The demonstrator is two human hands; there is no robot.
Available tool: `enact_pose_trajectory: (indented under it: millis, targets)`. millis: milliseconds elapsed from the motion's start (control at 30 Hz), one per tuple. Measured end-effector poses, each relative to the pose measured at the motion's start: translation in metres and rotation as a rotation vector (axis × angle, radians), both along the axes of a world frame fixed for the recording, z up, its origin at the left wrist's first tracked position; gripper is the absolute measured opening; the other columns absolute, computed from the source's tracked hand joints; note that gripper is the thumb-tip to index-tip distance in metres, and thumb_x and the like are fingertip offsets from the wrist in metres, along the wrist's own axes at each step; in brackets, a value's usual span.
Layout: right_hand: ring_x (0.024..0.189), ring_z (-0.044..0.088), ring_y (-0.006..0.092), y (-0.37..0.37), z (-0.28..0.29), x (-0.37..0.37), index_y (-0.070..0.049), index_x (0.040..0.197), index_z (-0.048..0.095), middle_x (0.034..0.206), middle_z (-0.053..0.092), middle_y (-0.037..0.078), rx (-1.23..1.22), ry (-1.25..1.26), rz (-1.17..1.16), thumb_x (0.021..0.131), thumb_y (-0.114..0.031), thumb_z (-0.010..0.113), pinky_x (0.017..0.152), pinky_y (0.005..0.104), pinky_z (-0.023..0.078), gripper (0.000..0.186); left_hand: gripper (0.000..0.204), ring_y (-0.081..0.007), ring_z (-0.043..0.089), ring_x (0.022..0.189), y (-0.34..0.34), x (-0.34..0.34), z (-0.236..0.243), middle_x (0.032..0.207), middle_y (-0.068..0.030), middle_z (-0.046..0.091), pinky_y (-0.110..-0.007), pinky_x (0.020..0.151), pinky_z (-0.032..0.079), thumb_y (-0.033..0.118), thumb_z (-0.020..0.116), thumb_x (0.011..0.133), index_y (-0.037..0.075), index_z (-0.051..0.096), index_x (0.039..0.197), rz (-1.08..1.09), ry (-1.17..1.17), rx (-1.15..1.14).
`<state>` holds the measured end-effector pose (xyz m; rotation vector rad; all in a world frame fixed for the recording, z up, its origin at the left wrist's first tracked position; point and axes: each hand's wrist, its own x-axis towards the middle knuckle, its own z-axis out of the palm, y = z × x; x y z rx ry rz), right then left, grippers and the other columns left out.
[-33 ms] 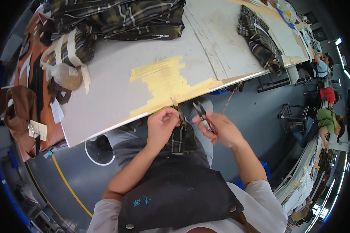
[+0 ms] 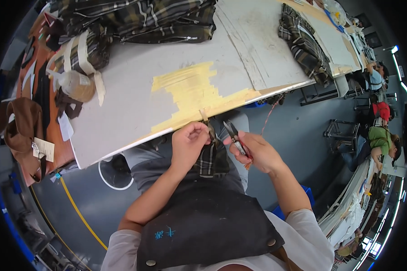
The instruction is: Attaching or finishing parts of a plaid leather or textile bag using hand tools and adhesive.
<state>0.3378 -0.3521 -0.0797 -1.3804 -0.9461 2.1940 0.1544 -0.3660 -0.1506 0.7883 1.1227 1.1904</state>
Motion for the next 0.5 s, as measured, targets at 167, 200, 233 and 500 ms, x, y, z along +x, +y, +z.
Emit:
enact_pose_trajectory:
  millis: [167,200,233,500]
  targets:
    - [0.044,0.037,0.0065,-0.003,-0.004,-0.010,-0.002,0.100,0.048,0.065,0.042,0.000,-0.145,-0.026,0.127,0.094,-0.035,0.037,0.037,0.0209,0.025,0.036,0.005,-0.0106,0.058,0.065,-0.002,-0.002,-0.004,0.074,-0.0063,0.059,-0.023,0.063,0.050,-0.002,0.052,0.083,-0.004,0.056,0.085,0.018,-0.008,-0.026]
    - [0.043,0.036,0.0062,-0.003,-0.007,-0.012,-0.002,0.098,0.048,0.064,0.041,0.000,-0.169,-0.023,0.126,0.094,-0.036,0.037,0.036,0.0206,0.025,0.035,0.005,-0.0106,0.059,0.066,-0.003,-0.002,-0.004,0.074,-0.0063,0.059,-0.023,0.063,0.050,-0.002,0.052,0.083,-0.004,0.056,0.085,0.017,-0.016,-0.027]
    - [0.042,0.036,0.0058,-0.002,-0.010,-0.013,-0.003,0.097,0.048,0.064,0.041,0.000,-0.191,-0.021,0.127,0.094,-0.036,0.037,0.035,0.0204,0.024,0.035,0.005,-0.0107,0.059,0.066,-0.004,-0.002,-0.004,0.075,-0.0064,0.060,-0.023,0.063,0.050,-0.002,0.052,0.083,-0.004,0.056,0.085,0.016,-0.023,-0.026]
    - [0.041,0.032,0.0047,0.011,-0.014,-0.024,-0.003,0.092,0.048,0.061,0.040,-0.001,-0.190,0.015,0.100,0.094,-0.036,0.037,0.034,0.0209,0.023,0.035,0.006,-0.0105,0.058,0.066,-0.008,-0.003,-0.003,0.076,-0.0061,0.060,-0.023,0.064,0.049,-0.002,0.051,0.083,-0.004,0.056,0.085,-0.006,0.012,-0.037]
